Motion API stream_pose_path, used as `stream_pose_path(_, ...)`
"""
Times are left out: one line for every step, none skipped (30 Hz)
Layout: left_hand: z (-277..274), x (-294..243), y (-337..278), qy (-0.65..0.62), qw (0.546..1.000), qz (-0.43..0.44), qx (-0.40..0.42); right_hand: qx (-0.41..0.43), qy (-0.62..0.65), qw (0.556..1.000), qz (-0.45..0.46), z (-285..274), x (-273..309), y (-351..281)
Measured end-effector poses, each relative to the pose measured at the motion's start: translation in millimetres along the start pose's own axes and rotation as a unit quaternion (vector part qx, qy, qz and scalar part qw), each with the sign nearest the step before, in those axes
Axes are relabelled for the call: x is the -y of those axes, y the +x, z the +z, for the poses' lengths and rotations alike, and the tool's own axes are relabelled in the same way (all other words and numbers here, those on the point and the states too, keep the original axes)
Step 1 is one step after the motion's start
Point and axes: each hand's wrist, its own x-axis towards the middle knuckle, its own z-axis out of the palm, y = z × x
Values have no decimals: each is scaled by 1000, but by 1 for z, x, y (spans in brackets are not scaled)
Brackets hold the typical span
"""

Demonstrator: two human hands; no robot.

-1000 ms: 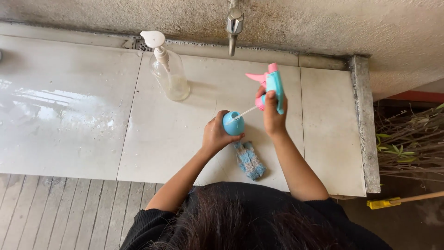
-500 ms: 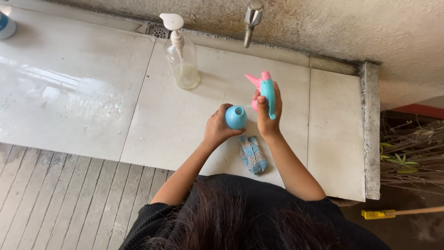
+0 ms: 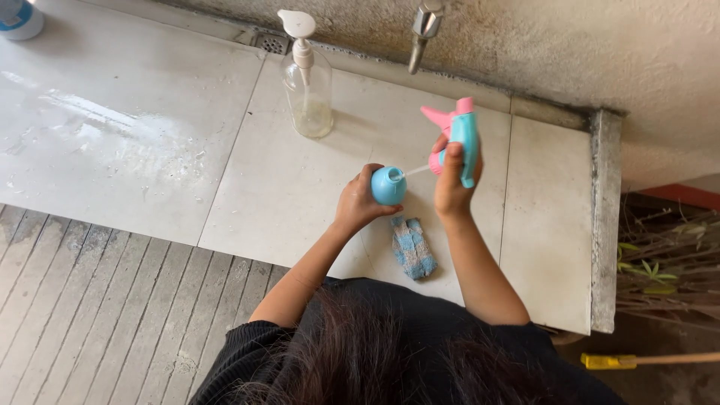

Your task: Cleaning a counter area using a rag, spray bottle, and soap.

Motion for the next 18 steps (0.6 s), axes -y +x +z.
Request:
stream_pose_path(1, 2, 0, -5, 1000, -1, 10, 24, -3, 1000, 19, 4, -7, -6)
stream_pose_path(-1, 6, 1, -7, 1000, -3, 17, 51, -2, 998, 37, 12, -14, -11)
stream_pose_path(4, 9, 1, -4, 1000, -4, 6, 57, 6, 998, 32, 12, -32, -25)
stream_pose_path(6, 13, 2, -1, 1000, -4, 12, 99, 1, 994, 46, 15, -51, -37)
stream_pose_path(8, 18, 4, 2, 1000, -5, 19, 141, -5, 988, 58, 18, -70, -49)
stream_pose_path(8, 18, 4, 6, 1000, -6, 6, 149, 4, 988, 51, 16, -78, -57)
stream_pose_path(8, 19, 4, 5, 1000, -9, 12, 175, -42, 983, 45, 14, -88, -65)
stream_pose_path(11, 20, 4, 3, 1000, -11, 20, 197, -91, 975, 38, 9, -98, -73)
stream_pose_path(10, 19, 5, 6, 1000, -12, 10, 202, -84, 975, 32, 8, -103, -71)
stream_pose_path(9, 18, 4, 6, 1000, -13, 16, 216, -88, 971, 40, 5, -107, -72)
stream_pose_path(9, 17, 4, 6, 1000, -15, 21, 231, -93, 967, 48, 3, -111, -73)
stream_pose_path(7, 15, 2, 9, 1000, -15, 16, 232, -89, 968, 45, -2, -109, -70)
stream_pose_path(6, 13, 1, 12, 1000, -11, 12, 280, -93, 954, 43, -7, -107, -66)
stream_pose_path(5, 10, 0, 15, 1000, -5, 10, 326, -100, 939, 40, -12, -106, -62)
stream_pose_path(5, 12, 1, 17, 1000, -3, 7, 326, -97, 940, 36, -16, -99, -58)
stream_pose_path(7, 14, 1, 2, 1000, 1, 7, 354, -68, 930, 74, -21, -92, -55)
stream_pose_path(8, 16, 1, -13, 1000, 5, 7, 381, -39, 917, 111, -26, -86, -52)
stream_pose_path(7, 14, 1, -12, 1000, 4, 6, 381, -37, 917, 110, -26, -86, -52)
